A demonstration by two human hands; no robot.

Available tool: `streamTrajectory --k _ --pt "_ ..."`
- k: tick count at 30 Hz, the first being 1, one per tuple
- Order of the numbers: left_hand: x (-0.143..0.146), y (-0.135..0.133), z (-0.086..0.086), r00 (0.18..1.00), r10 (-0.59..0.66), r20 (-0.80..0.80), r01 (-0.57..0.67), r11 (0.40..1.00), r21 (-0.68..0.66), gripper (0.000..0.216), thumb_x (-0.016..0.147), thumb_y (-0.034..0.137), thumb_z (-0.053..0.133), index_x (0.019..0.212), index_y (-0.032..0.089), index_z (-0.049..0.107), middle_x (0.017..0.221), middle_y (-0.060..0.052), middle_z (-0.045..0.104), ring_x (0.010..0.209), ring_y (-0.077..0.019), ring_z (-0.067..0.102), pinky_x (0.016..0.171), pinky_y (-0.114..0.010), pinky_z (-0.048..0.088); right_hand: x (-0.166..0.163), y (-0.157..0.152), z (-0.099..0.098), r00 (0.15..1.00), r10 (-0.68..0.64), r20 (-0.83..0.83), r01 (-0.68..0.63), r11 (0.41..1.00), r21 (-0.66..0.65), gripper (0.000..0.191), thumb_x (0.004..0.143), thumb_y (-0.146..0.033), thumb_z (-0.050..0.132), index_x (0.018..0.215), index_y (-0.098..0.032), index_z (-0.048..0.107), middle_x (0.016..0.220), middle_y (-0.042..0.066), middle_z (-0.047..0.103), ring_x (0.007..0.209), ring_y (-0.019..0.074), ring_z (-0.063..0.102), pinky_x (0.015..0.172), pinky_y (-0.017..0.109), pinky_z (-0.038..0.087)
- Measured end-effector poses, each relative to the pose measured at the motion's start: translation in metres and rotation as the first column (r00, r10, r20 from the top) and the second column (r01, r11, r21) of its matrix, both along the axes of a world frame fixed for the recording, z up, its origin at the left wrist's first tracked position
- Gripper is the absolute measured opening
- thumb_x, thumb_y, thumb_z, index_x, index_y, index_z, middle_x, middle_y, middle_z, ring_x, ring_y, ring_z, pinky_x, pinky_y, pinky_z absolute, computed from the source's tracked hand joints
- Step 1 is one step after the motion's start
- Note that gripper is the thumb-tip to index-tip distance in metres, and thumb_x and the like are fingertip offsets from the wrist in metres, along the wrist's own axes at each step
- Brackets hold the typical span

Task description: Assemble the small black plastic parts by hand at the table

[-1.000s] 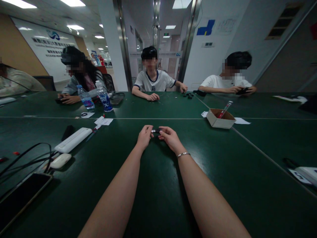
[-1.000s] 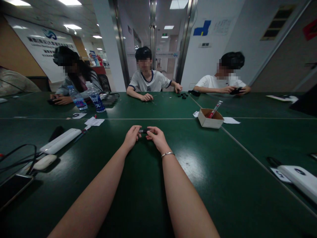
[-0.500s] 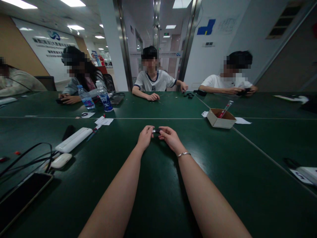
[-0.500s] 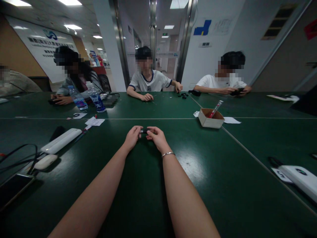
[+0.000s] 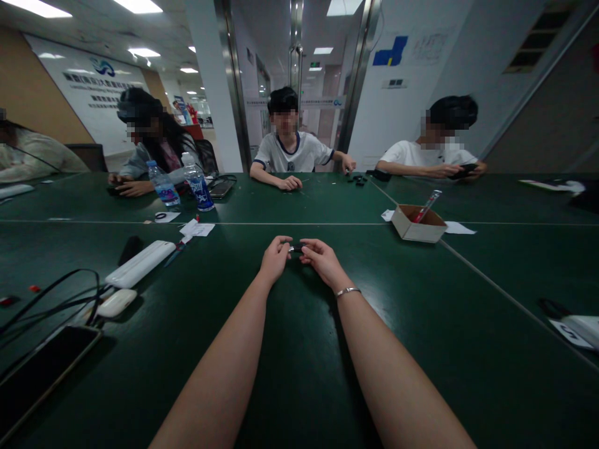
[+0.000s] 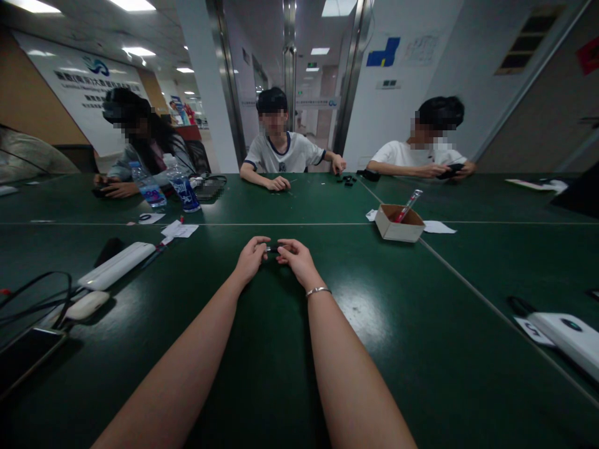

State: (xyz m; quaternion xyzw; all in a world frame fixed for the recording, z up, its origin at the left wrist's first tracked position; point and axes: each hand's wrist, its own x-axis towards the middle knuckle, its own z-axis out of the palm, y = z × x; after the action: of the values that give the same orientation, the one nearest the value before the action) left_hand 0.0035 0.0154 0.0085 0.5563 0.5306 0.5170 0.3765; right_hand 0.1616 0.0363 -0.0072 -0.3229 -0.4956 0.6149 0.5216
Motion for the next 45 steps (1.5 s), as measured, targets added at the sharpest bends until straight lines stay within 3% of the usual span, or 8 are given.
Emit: streamTrajectory --k 9,20,24,30,37,40,45 --pt "-0.0013 0.0035 -0.0054 1.000 0.003 0.005 -0.003 0.999 0.039 0.024 0.084 0.026 0.051 0.104 0.019 0.062 0.072 0.000 0.056 0.061 -0.0119 0.050 0.055 -0.021 0.037 -0.0001 -0.0007 0.0010 1.000 -0.003 -0.020 0.003 1.000 -0.009 0.040 0.066 -0.031 0.085 0.100 -0.017 0.068 0.083 0.003 0.065 0.067 0.0137 0.064 0.061 0.023 0.054" --pt "0.0001 0.0013 -0.0025 1.000 0.014 0.002 -0.014 1.000 -0.005 0.025 0.086 0.029 0.047 0.103 0.018 0.063 0.073 -0.001 0.057 0.063 -0.0128 0.052 0.058 -0.022 0.040 -0.0003 -0.0011 0.0024 1.000 0.001 -0.007 -0.001 1.000 -0.005 0.040 0.066 -0.031 0.085 0.099 -0.017 0.068 0.082 0.003 0.065 0.067 0.0139 0.064 0.061 0.023 0.054" --pt "-0.0002 0.0011 -0.0036 1.000 0.007 -0.010 -0.006 0.999 0.037 0.027 0.079 0.022 0.055 0.106 0.019 0.062 0.084 -0.002 0.061 0.066 -0.0125 0.053 0.061 -0.023 0.042 -0.0001 -0.0013 0.0021 1.000 -0.005 -0.012 0.004 1.000 -0.012 0.039 0.067 -0.030 0.085 0.099 -0.017 0.068 0.081 0.003 0.065 0.067 0.0139 0.063 0.060 0.023 0.054" --pt "0.0002 0.0018 -0.0032 0.999 -0.039 0.036 0.038 0.999 0.017 0.025 0.088 0.032 0.045 0.099 0.017 0.062 0.060 0.002 0.051 0.055 -0.0119 0.047 0.054 -0.022 0.036 0.0002 -0.0021 0.0030 1.000 0.016 0.000 -0.016 1.000 0.011 0.039 0.067 -0.030 0.085 0.099 -0.017 0.068 0.080 0.002 0.063 0.067 0.0133 0.063 0.061 0.023 0.054" --pt "-0.0005 0.0024 -0.0039 0.998 -0.057 0.040 0.056 0.998 0.016 0.026 0.088 0.032 0.044 0.095 0.018 0.065 0.061 0.001 0.051 0.053 -0.0112 0.045 0.052 -0.022 0.034 0.0009 -0.0025 0.0027 0.999 0.031 -0.016 -0.031 0.999 0.023 0.041 0.065 -0.032 0.086 0.100 -0.017 0.069 0.080 0.002 0.064 0.068 0.0137 0.063 0.062 0.022 0.053" --pt "-0.0008 0.0018 -0.0034 0.999 -0.028 0.020 0.027 0.999 0.032 0.023 0.084 0.030 0.050 0.097 0.018 0.065 0.070 0.000 0.056 0.057 -0.0109 0.047 0.053 -0.022 0.035 0.0004 -0.0021 0.0019 0.999 0.030 -0.026 -0.029 0.999 0.020 0.043 0.063 -0.032 0.087 0.099 -0.017 0.070 0.079 0.002 0.064 0.067 0.0135 0.063 0.061 0.022 0.053" --pt "0.0000 0.0020 -0.0035 1.000 -0.018 0.017 0.017 0.999 0.035 0.028 0.087 0.034 0.046 0.096 0.017 0.065 0.063 0.001 0.052 0.056 -0.0120 0.046 0.052 -0.022 0.033 -0.0005 0.0001 0.0002 0.999 0.031 -0.023 -0.031 0.999 0.019 0.044 0.061 -0.034 0.088 0.098 -0.017 0.069 0.077 0.002 0.064 0.065 0.0130 0.062 0.060 0.022 0.053"
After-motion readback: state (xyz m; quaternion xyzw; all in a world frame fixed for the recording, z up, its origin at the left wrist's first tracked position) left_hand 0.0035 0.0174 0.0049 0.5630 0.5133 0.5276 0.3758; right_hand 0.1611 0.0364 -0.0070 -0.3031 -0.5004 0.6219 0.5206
